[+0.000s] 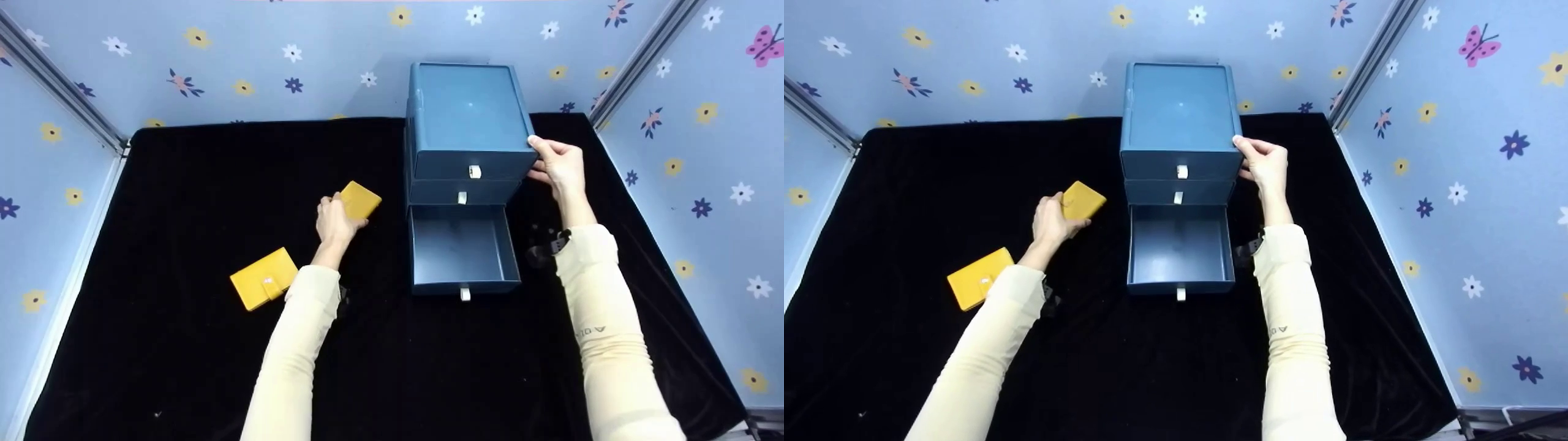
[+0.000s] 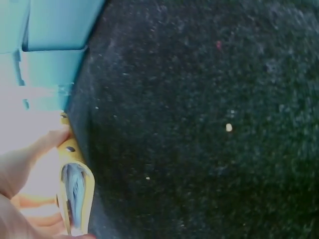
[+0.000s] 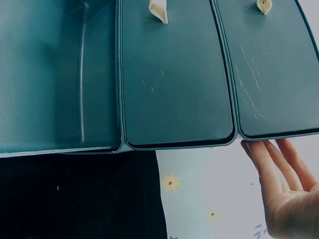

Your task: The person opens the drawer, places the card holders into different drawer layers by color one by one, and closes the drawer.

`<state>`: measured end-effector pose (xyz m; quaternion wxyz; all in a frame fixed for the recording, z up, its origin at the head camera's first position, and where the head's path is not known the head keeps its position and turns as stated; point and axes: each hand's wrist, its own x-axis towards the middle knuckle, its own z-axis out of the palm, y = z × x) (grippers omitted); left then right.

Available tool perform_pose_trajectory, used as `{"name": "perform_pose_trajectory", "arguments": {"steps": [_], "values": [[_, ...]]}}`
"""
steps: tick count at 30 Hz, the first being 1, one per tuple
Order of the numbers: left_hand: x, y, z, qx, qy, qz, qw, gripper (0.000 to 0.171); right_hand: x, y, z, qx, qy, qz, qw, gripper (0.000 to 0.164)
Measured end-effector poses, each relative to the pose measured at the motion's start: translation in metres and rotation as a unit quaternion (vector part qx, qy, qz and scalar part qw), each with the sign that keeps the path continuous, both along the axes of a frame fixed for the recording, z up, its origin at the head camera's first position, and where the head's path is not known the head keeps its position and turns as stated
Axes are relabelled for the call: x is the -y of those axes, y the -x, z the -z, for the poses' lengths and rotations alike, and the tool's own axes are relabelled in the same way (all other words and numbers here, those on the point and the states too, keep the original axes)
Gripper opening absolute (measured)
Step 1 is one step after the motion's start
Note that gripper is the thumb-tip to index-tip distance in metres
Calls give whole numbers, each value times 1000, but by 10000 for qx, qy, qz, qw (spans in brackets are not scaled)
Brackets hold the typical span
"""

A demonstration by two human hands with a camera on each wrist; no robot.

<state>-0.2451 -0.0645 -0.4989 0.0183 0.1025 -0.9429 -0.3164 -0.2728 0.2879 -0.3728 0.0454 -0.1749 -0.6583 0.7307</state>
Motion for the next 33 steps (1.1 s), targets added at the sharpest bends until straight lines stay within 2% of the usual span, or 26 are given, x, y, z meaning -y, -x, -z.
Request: {"name": "perform_pose_trajectory", "arguments": {"steps": [10, 16, 21, 33], "values": [[-2, -17, -22, 70, -60, 378, 9992, 85, -3, 0, 3, -81, -24, -10, 10000, 22], [-5, -35, -40, -10, -65, 684, 9976, 84, -2, 1, 2, -52, -17, -10, 10000, 26], [-9, -50, -52, -107, -57, 816, 9966, 83, -1, 0, 1, -70, -6, -38, 10000, 24], [-29, -76, -68, -291, -27, 1181, 9926, 85, -1, 1, 2, -123, 67, -60, 9999, 22]]}}
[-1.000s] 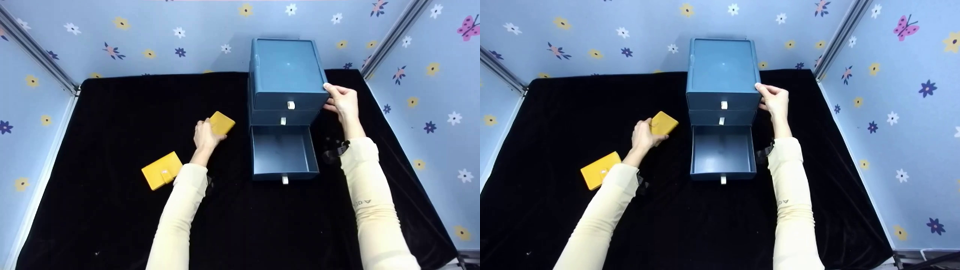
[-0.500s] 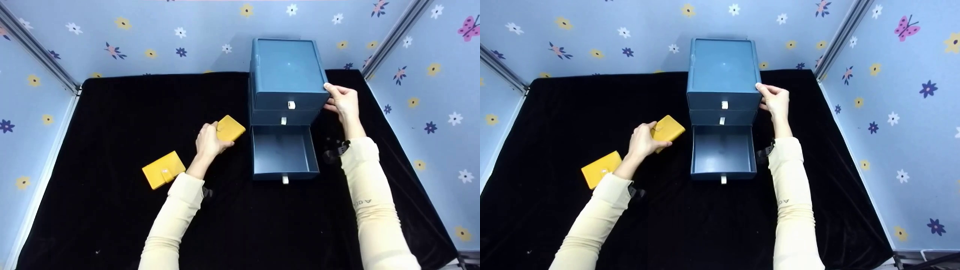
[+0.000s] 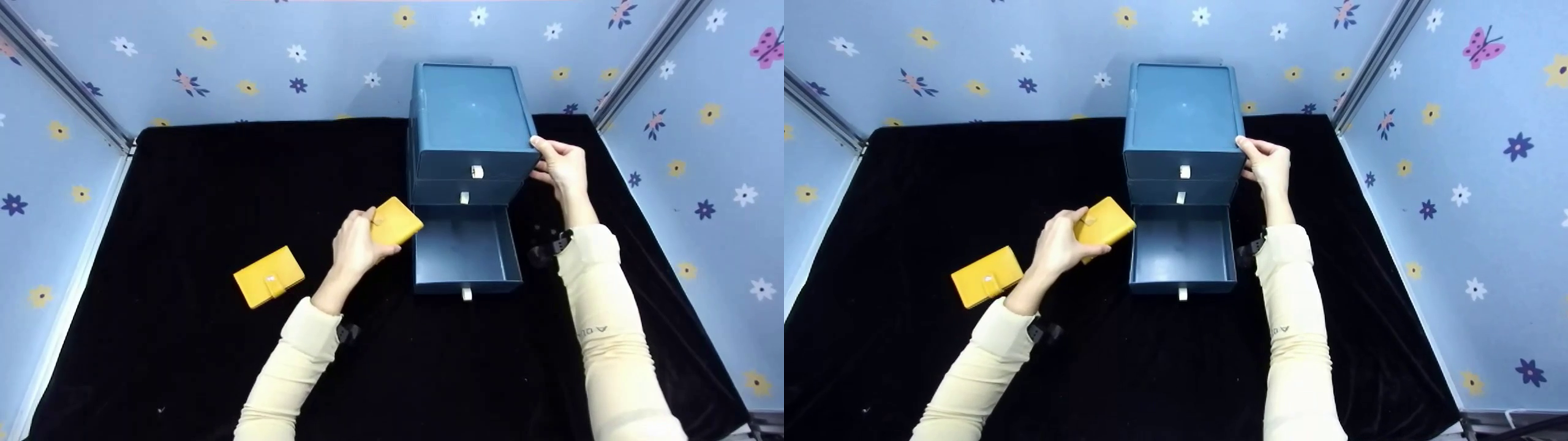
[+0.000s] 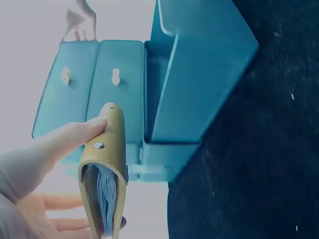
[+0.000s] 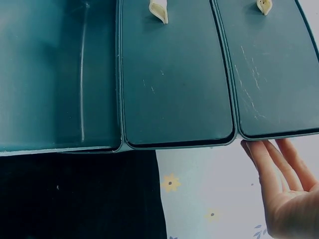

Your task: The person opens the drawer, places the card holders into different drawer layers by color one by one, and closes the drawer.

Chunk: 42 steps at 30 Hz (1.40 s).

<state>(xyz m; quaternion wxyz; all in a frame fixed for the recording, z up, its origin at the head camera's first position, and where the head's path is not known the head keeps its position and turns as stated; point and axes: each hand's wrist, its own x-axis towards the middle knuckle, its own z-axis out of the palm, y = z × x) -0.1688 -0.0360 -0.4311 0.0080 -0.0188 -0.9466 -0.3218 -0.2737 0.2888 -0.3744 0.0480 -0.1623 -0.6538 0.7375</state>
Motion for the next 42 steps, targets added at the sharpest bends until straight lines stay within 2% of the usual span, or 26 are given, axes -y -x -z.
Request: {"name": "perform_pose_trajectory", "arguments": {"steps": [9, 17, 28, 42], "values": [[-22, -11, -2, -220, -41, 238, 9995, 84, 1, 0, 0, 0, -26, -10, 10000, 21], [-46, -14, 0, -316, -186, 503, 9981, 83, 0, 0, 1, 50, -23, 14, 10000, 25], [-75, -7, 1, -290, -255, 888, 9953, 82, 0, 0, 0, 62, -82, 33, 9999, 27], [-104, 2, 5, -281, -413, 1146, 9922, 84, 0, -1, 0, 65, -159, 18, 9999, 27]]}}
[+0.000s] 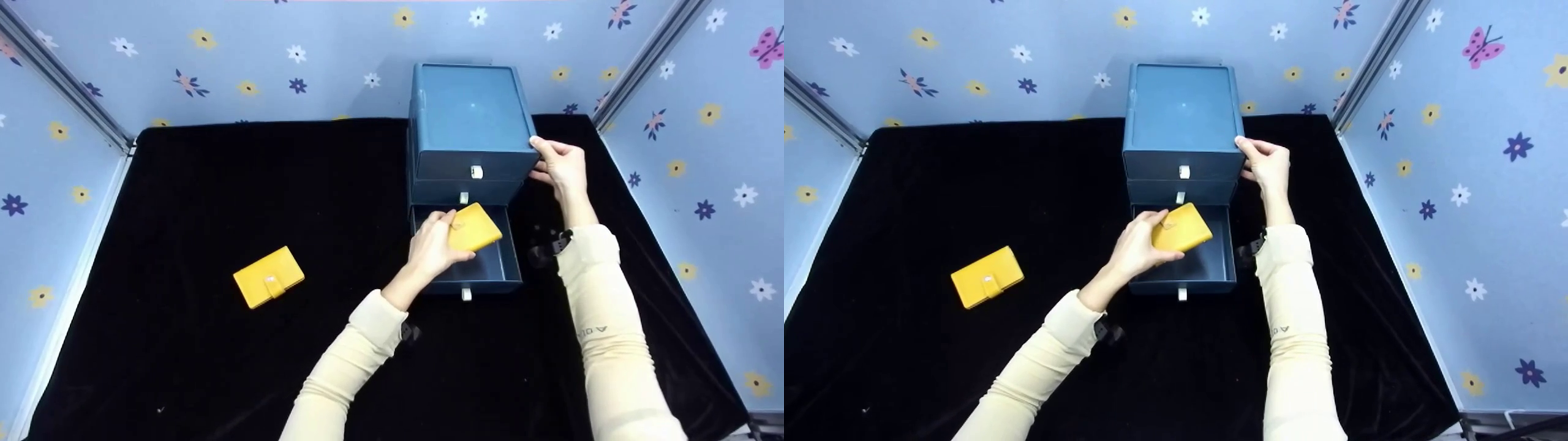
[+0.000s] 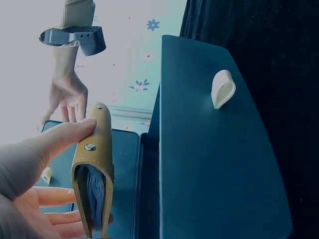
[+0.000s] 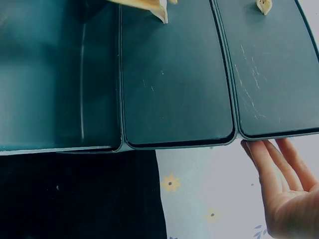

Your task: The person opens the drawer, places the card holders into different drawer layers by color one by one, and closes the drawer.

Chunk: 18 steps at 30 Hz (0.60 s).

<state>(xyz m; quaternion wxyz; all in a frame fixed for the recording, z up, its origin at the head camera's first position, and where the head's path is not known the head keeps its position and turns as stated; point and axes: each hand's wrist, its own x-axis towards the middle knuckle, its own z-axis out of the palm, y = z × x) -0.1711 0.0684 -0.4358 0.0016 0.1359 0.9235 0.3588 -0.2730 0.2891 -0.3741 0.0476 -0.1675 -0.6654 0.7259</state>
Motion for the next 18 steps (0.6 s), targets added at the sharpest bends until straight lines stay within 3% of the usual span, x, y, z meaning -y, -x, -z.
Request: {"name": "perform_pose_trajectory", "arguments": {"steps": [8, 18], "values": [[-5, 5, 8, -311, -510, 192, 9980, 75, 1, 0, 1, -18, 124, -14, 9999, 23], [4, 4, 12, -391, -635, -18, 9972, 55, 1, 0, -1, -8, 172, -10, 9999, 20]]}}
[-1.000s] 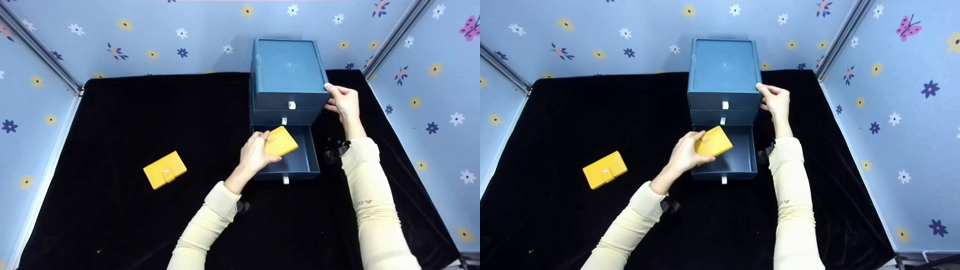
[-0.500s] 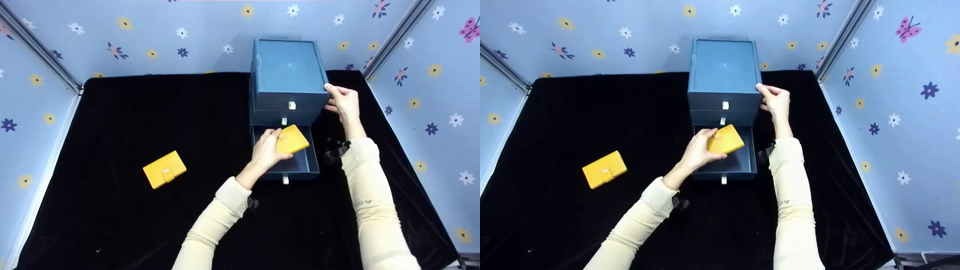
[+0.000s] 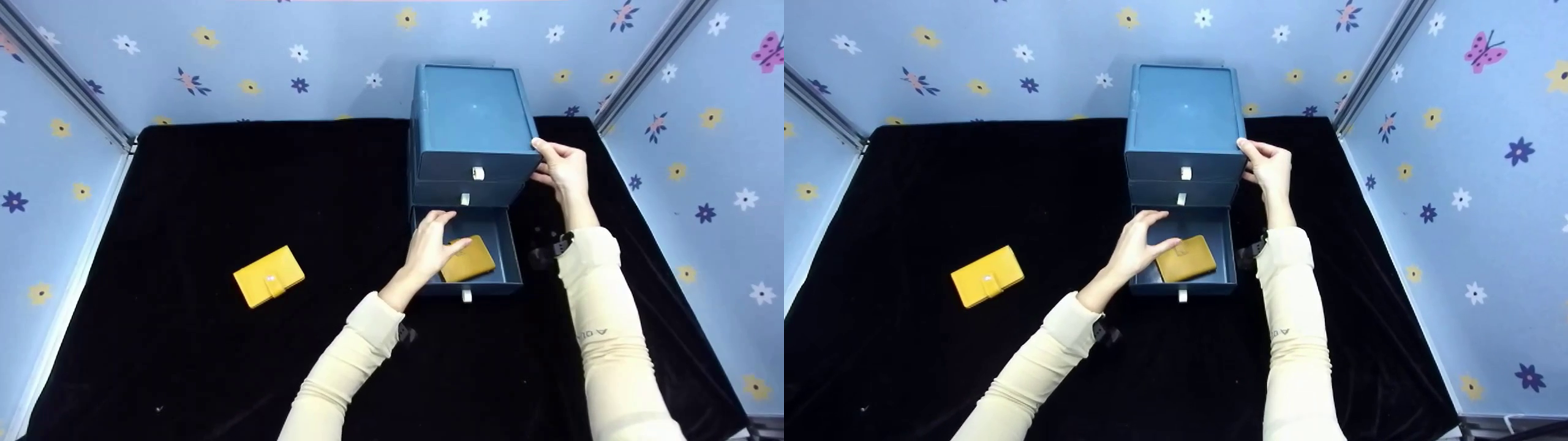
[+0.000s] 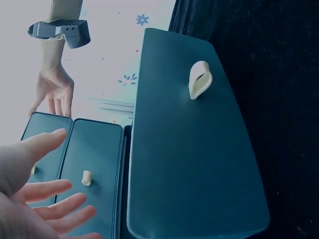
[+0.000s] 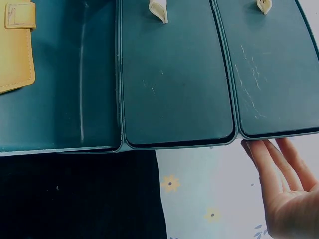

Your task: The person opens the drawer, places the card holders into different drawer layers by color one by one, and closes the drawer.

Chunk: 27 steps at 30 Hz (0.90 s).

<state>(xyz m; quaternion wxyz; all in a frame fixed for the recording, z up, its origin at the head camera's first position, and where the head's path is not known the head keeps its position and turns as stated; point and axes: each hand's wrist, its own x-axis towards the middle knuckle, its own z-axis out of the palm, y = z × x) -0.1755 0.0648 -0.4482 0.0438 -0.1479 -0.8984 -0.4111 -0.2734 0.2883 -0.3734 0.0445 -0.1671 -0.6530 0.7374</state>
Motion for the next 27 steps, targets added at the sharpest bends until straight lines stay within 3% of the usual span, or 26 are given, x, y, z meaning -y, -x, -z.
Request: {"name": "perform_pose_trajectory", "arguments": {"steps": [14, 27], "values": [[27, -5, 6, -336, -355, -9, 9988, 43, 0, -1, 0, 1, 79, -9, 10000, 19], [57, -11, 10, -425, -336, 103, 9985, 40, 0, 0, 1, -19, -86, 24, 10000, 24]]}}
